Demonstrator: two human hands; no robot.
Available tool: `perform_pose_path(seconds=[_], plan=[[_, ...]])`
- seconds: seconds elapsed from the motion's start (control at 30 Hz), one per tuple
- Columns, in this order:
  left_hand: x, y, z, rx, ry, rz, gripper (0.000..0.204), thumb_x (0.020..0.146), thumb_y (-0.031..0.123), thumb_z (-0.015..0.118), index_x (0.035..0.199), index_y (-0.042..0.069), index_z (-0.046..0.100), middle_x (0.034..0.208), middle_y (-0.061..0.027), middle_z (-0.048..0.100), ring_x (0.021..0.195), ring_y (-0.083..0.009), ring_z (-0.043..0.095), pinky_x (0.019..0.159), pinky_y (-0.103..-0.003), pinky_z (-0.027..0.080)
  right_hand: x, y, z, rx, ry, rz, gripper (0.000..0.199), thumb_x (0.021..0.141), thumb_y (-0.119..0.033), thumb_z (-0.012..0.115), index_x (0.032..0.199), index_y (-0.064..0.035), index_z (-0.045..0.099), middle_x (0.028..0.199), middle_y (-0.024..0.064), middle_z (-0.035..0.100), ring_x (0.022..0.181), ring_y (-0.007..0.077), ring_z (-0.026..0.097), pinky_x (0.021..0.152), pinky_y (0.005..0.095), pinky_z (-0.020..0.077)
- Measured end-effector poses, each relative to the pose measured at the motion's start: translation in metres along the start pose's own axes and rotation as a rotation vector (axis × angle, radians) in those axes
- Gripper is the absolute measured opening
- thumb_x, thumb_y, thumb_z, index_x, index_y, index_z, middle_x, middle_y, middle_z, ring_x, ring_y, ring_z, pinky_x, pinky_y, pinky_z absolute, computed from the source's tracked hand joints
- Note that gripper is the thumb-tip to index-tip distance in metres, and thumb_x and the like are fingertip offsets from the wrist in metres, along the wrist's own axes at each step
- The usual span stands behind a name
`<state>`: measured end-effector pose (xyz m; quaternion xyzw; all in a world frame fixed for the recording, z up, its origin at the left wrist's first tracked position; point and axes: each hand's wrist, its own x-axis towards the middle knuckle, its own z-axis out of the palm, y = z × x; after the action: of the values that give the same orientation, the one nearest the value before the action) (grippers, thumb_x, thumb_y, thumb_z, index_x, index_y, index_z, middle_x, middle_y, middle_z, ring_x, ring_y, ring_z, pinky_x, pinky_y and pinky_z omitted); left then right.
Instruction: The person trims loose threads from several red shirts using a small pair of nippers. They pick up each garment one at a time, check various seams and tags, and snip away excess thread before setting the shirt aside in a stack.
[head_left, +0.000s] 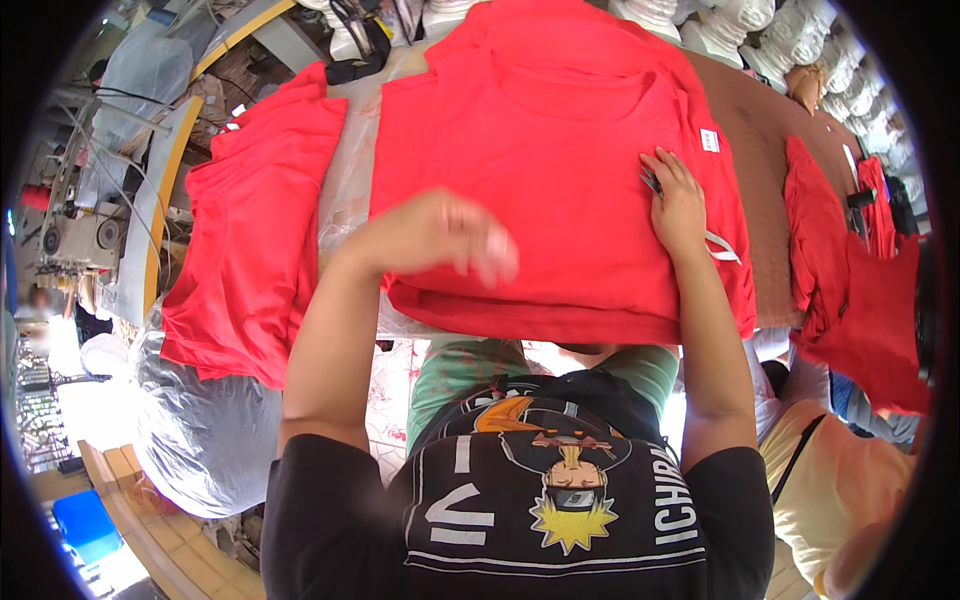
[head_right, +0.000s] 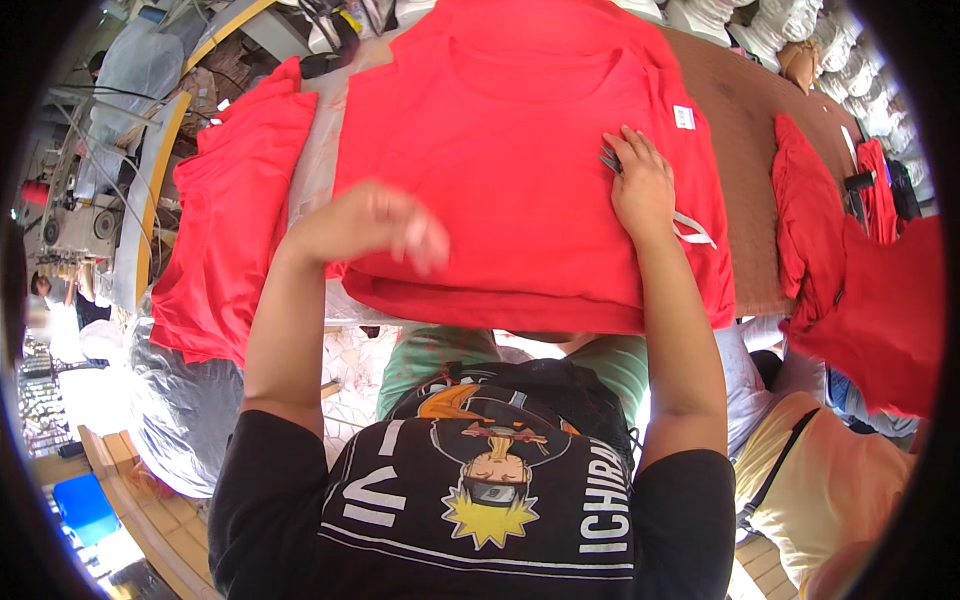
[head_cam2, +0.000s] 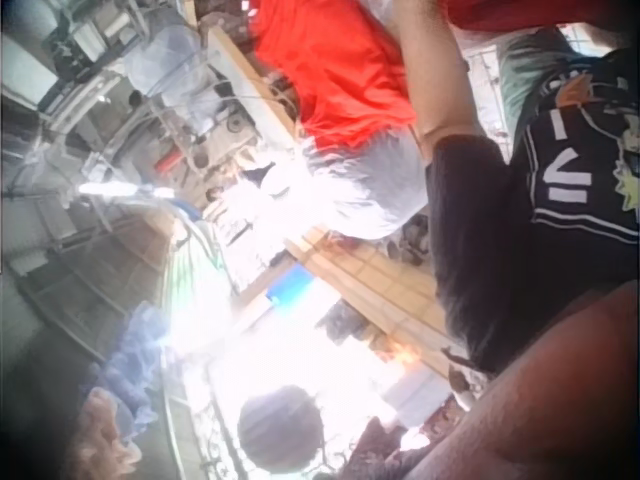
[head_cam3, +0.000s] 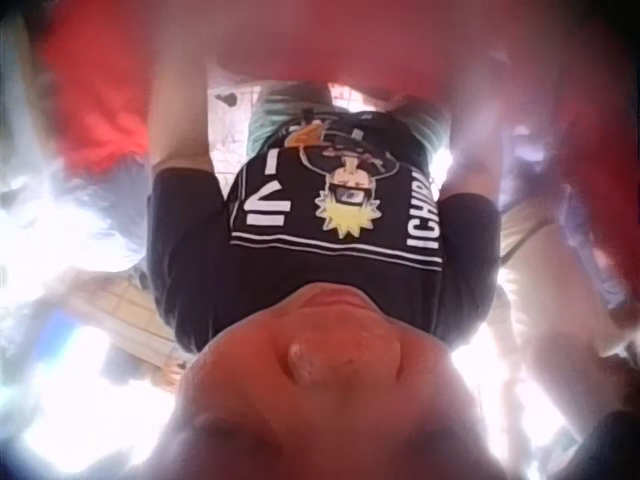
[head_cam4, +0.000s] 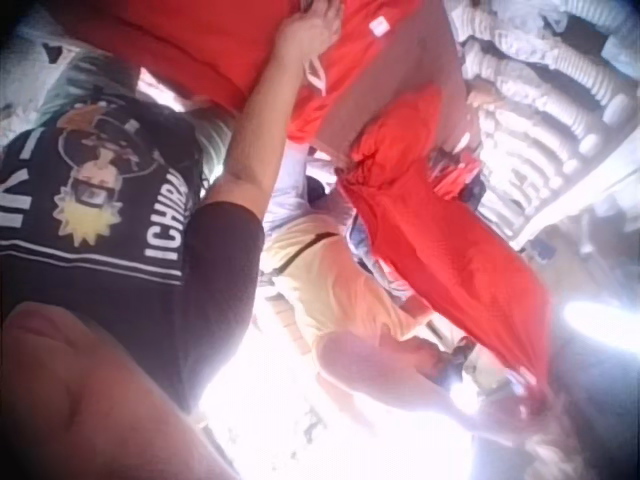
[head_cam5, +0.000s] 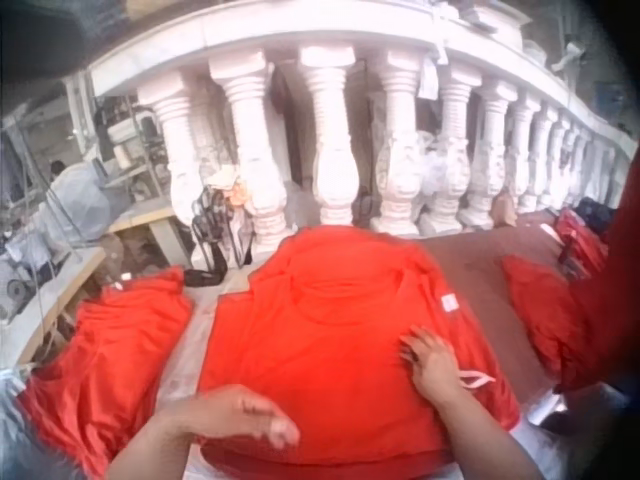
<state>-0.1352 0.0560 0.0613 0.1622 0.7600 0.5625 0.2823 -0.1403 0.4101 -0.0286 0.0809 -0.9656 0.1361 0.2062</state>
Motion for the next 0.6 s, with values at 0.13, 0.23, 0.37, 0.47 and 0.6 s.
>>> perform_pose_path(seconds=[0.13, 0.23, 0.37, 0.47, 0.6], plan=[[0.055, -0.040, -0.035, 0.384, 0.672, 0.121, 0.031, 0.085, 0.027, 0.073, 0.107, 0.005, 0.070, 0.096, -0.0054, 0.071, 0.087, -0.0148, 0.065, 0.079, -0.028, 0.051, 0.002, -0.004, 0.002, 0.014, 0.001, -0.007, 0.053, 0.079, 0.006, 0.051, 0.127, -0.0135, 0.059, 0.137, 0.0101, 0.054, 0.129, 0.0308, 0.048, 0.105, 0.0435, 0.0388], [0.090, -0.075, -0.044, 0.625, 0.953, 0.161, 0.029, 0.080, 0.026, 0.076, 0.102, 0.008, 0.072, 0.090, -0.0080, 0.071, 0.083, -0.0221, 0.067, 0.075, -0.033, 0.052, 0.002, -0.002, 0.002, 0.030, 0.014, -0.016, 0.052, 0.079, 0.006, 0.051, 0.126, -0.0132, 0.060, 0.136, 0.0100, 0.054, 0.129, 0.0309, 0.048, 0.105, 0.0437, 0.0391], [0.099, -0.082, -0.040, 0.497, 0.961, 0.049, 0.026, 0.076, 0.025, 0.078, 0.097, 0.010, 0.073, 0.088, -0.0085, 0.072, 0.079, -0.0279, 0.068, 0.073, -0.039, 0.054, 0.001, -0.001, 0.002, 0.030, 0.017, -0.005, 0.050, 0.079, 0.006, 0.051, 0.125, -0.0132, 0.061, 0.136, 0.0094, 0.055, 0.127, 0.0305, 0.049, 0.104, 0.0432, 0.0398], [0.099, -0.081, -0.047, 0.493, 0.983, -0.007, 0.023, 0.080, 0.023, 0.076, 0.096, 0.006, 0.073, 0.085, -0.0072, 0.073, 0.072, -0.0220, 0.069, 0.068, -0.034, 0.053, 0.001, 0.000, 0.000, 0.022, 0.006, 0.023, 0.049, 0.079, 0.003, 0.053, 0.124, -0.0143, 0.061, 0.135, 0.0079, 0.056, 0.128, 0.0283, 0.049, 0.104, 0.0426, 0.0390], [0.092, -0.082, -0.071, -0.343, 1.056, 0.112, 0.021, 0.089, 0.019, 0.070, 0.092, -0.002, 0.070, 0.081, -0.0047, 0.072, 0.070, -0.0063, 0.065, 0.061, -0.019, 0.047, 0.003, -0.003, 0.002, 0.032, 0.010, 0.017, 0.048, 0.080, 0.002, 0.053, 0.123, -0.0150, 0.062, 0.135, 0.0068, 0.056, 0.128, 0.0270, 0.049, 0.104, 0.0426, 0.0388]])
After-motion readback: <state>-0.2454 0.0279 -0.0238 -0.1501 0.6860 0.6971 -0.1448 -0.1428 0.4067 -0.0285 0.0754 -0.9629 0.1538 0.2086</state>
